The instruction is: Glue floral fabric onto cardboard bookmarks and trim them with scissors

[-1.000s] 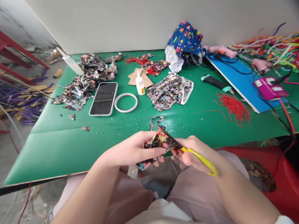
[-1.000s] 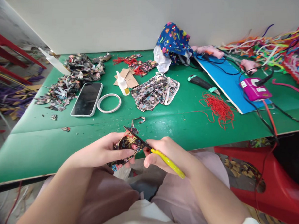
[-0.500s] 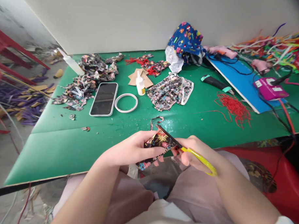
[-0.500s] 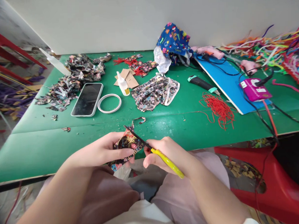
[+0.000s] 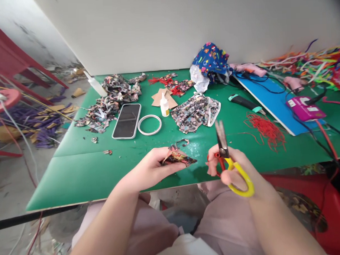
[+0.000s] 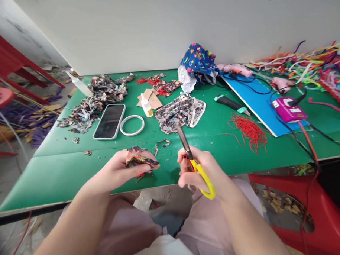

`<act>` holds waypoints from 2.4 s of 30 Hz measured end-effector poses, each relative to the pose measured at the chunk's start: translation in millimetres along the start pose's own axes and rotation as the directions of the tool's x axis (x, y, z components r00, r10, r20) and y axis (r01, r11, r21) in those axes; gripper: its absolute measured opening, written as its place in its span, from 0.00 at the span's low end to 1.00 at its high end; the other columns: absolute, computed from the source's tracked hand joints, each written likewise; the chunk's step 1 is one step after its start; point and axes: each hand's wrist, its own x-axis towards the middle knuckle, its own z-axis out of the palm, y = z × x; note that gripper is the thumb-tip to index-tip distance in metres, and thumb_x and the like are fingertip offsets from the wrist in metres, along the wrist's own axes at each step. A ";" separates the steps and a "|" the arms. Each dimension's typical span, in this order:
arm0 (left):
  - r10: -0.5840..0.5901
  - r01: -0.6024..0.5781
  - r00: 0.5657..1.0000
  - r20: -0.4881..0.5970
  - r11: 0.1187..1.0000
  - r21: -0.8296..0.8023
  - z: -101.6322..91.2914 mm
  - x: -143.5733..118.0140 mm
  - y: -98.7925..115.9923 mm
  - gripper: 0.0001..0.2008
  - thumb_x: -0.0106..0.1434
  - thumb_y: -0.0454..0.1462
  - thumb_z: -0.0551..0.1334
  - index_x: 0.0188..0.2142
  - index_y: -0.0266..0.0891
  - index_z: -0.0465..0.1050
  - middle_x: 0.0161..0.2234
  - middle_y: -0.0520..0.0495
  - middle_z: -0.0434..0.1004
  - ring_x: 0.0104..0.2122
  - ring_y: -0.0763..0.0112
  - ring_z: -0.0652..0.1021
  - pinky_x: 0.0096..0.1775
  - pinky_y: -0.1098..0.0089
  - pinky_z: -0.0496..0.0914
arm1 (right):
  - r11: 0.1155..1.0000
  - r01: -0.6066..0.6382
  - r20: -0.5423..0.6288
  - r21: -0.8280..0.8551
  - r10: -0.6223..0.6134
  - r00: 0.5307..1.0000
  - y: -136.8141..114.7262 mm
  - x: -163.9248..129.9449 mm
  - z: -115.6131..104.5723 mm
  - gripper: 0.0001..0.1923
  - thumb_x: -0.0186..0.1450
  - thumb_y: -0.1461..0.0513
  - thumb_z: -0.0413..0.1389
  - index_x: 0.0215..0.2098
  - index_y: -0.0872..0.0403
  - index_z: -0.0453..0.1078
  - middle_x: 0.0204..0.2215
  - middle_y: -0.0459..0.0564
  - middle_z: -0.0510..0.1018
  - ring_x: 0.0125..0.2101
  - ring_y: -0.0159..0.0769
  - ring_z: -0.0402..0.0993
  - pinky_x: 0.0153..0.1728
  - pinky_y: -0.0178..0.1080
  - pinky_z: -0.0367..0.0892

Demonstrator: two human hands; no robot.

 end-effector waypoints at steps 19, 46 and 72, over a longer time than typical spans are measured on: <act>-0.095 0.159 0.948 -0.302 0.968 0.193 -43.5 11.1 -18.5 0.20 0.60 0.49 0.56 0.26 0.34 0.72 0.20 0.53 0.67 0.22 0.76 0.66 0.25 0.75 0.59 | 0.979 0.172 0.001 -0.112 -0.173 0.985 -35.7 83.5 31.4 0.14 0.53 0.61 0.60 0.31 0.51 0.57 0.23 0.37 0.64 0.24 0.28 0.67 0.29 0.34 0.64; -0.350 -0.082 0.797 -0.492 0.745 -0.662 43.9 33.2 -27.9 0.19 0.56 0.48 0.62 0.34 0.32 0.72 0.33 0.43 0.78 0.27 0.73 0.77 0.23 0.77 0.69 | 0.941 0.279 -0.554 0.190 -0.131 0.822 -1.1 98.3 46.1 0.16 0.52 0.60 0.61 0.27 0.51 0.54 0.17 0.34 0.63 0.20 0.25 0.66 0.26 0.31 0.64; -0.148 -0.505 0.559 -0.816 0.720 -0.477 -12.6 12.6 -20.5 0.09 0.55 0.38 0.65 0.33 0.39 0.68 0.28 0.54 0.76 0.19 0.79 0.75 0.17 0.79 0.68 | 0.941 -0.015 0.237 -0.337 0.100 0.966 -22.5 51.0 55.5 0.22 0.53 0.47 0.60 0.33 0.53 0.60 0.16 0.37 0.64 0.21 0.27 0.54 0.23 0.31 0.52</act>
